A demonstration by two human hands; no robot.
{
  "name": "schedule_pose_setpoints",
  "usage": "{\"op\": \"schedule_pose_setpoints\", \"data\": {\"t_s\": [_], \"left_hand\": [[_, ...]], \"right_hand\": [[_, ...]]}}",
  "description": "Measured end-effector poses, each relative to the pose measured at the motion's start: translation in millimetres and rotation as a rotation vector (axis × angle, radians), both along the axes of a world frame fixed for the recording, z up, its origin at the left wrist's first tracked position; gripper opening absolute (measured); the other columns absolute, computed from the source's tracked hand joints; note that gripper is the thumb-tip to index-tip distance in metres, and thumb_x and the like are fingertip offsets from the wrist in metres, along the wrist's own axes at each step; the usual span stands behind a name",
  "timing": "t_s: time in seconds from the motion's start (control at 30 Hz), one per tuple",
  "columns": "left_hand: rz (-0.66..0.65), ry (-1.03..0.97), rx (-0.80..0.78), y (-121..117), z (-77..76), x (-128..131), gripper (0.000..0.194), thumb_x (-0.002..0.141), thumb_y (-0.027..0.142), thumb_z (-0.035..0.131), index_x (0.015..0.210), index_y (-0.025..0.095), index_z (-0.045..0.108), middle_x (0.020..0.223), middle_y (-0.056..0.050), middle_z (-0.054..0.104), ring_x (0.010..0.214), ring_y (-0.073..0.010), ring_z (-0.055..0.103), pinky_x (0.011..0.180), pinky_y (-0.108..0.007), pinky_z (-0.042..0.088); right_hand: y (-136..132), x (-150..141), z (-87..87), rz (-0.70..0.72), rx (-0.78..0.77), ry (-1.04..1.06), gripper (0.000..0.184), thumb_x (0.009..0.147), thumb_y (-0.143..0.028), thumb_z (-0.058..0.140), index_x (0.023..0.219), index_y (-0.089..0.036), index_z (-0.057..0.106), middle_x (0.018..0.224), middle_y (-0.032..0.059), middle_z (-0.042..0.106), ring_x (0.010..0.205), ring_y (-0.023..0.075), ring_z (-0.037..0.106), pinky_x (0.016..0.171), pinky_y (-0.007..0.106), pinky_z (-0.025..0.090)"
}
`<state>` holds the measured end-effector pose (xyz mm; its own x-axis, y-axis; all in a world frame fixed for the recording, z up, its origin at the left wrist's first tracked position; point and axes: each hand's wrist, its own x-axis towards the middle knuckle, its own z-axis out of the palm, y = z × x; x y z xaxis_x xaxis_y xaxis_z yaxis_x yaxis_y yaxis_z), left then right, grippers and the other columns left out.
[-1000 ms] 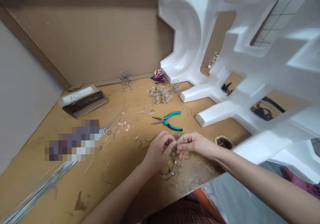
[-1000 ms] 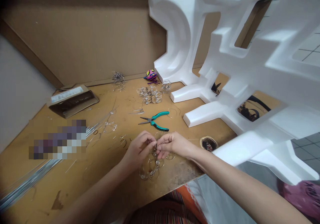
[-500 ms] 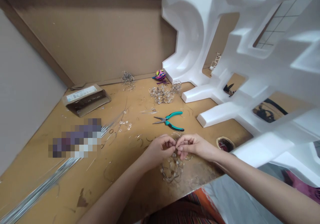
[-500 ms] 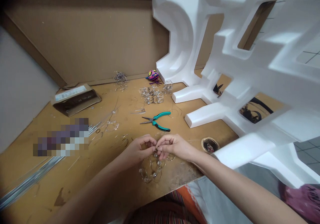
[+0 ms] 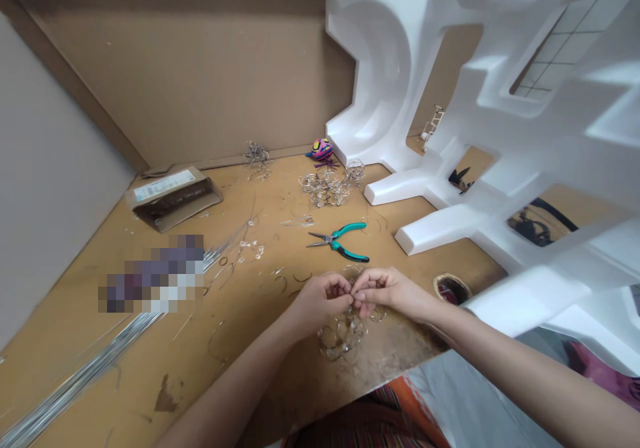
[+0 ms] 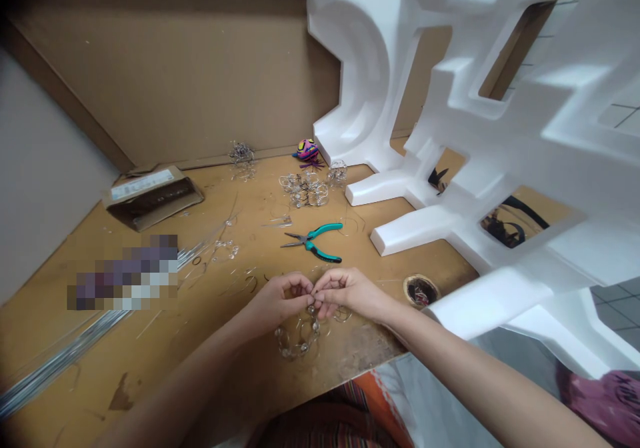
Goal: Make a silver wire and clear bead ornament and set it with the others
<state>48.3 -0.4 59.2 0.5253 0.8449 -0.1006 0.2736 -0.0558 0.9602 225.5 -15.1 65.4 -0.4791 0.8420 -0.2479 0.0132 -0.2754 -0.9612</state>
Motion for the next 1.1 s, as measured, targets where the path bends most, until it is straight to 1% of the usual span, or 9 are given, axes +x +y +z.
{"op": "schedule_pose_setpoints", "data": {"t_s": [0.07,0.13,0.23,0.3,0.43,0.53,0.67,0.9,1.1], "left_hand": [[0.050,0.019,0.076,-1.2,1.4,0.2,0.003,0.068,0.014,0.053,0.069,0.015,0.056,0.068,0.000,0.055,0.064,-0.0111,0.051,0.061,-0.024,0.041],[0.075,0.040,0.242,-4.2,4.1,-0.9,0.005,0.069,0.012,0.052,0.068,0.016,0.055,0.074,-0.001,0.053,0.071,-0.0125,0.052,0.066,-0.025,0.042],[-0.005,0.087,0.473,-9.3,7.9,-4.3,0.009,0.070,0.009,0.051,0.071,0.017,0.056,0.081,-0.003,0.052,0.078,-0.0143,0.051,0.071,-0.027,0.041],[-0.069,0.122,0.537,-10.8,7.9,-7.0,0.011,0.070,0.009,0.051,0.072,0.017,0.057,0.081,-0.003,0.053,0.079,-0.0150,0.050,0.073,-0.028,0.040],[-0.074,0.103,0.482,-7.6,1.8,-8.9,0.012,0.069,0.007,0.050,0.071,0.018,0.055,0.082,-0.003,0.053,0.081,-0.0150,0.051,0.074,-0.028,0.041],[-0.018,0.015,0.377,-5.1,-1.3,-5.6,0.021,0.067,0.005,0.052,0.085,0.018,0.053,0.091,-0.004,0.054,0.086,-0.0153,0.052,0.075,-0.027,0.042],[-0.081,-0.009,0.229,-6.0,1.5,-1.7,0.029,0.071,0.008,0.052,0.098,0.018,0.052,0.092,-0.004,0.059,0.081,-0.0141,0.055,0.070,-0.026,0.042],[-0.081,0.018,0.392,-6.6,-0.3,-6.1,0.006,0.076,0.014,0.053,0.079,0.017,0.056,0.090,-0.005,0.054,0.084,-0.0150,0.051,0.075,-0.028,0.041],[-0.074,0.132,0.442,-7.4,2.0,-8.0,0.009,0.081,0.015,0.046,0.074,0.017,0.052,0.082,-0.003,0.051,0.078,-0.0144,0.049,0.071,-0.027,0.040]], "right_hand": [[0.1,-1.5,0.9,-0.048,-0.001,-0.019,0.026,0.068,-0.035,0.067,0.076,-0.013,0.057,0.068,0.0017,0.066,0.058,0.0113,0.063,0.058,0.026,0.049],[0.5,-3.0,2.5,-0.092,-0.009,-0.034,0.026,0.067,-0.035,0.068,0.073,-0.013,0.056,0.067,0.0014,0.065,0.057,0.0105,0.062,0.057,0.025,0.049],[1.0,-4.5,4.5,-0.114,-0.033,-0.054,0.023,0.066,-0.032,0.068,0.071,-0.013,0.055,0.060,0.0002,0.064,0.053,0.0097,0.060,0.056,0.023,0.047],[1.0,-4.9,4.5,-0.124,-0.046,-0.070,0.020,0.065,-0.028,0.067,0.070,-0.013,0.055,0.055,-0.0010,0.063,0.050,0.0091,0.058,0.055,0.022,0.046],[0.3,-4.9,1.8,-0.140,-0.054,-0.092,0.013,0.061,-0.018,0.065,0.066,-0.014,0.054,0.052,-0.0038,0.059,0.045,0.0065,0.052,0.049,0.019,0.041],[-0.4,-5.2,-1.0,-0.123,-0.041,-0.081,0.011,0.058,-0.013,0.062,0.064,-0.015,0.053,0.053,-0.0046,0.059,0.043,0.0052,0.048,0.045,0.018,0.038],[-1.4,-6.3,-2.8,-0.122,-0.028,-0.060,0.010,0.056,-0.011,0.059,0.061,-0.015,0.052,0.053,-0.0040,0.059,0.042,0.0054,0.048,0.044,0.019,0.037],[-2.8,-5.5,2.0,-0.111,-0.050,-0.087,0.012,0.057,-0.016,0.065,0.061,-0.015,0.055,0.050,-0.0040,0.059,0.046,0.0083,0.053,0.051,0.022,0.041],[-1.6,-3.5,1.7,-0.092,-0.073,-0.065,0.023,0.058,-0.027,0.073,0.065,-0.014,0.055,0.053,-0.0022,0.061,0.049,0.0098,0.056,0.053,0.024,0.044]]}}
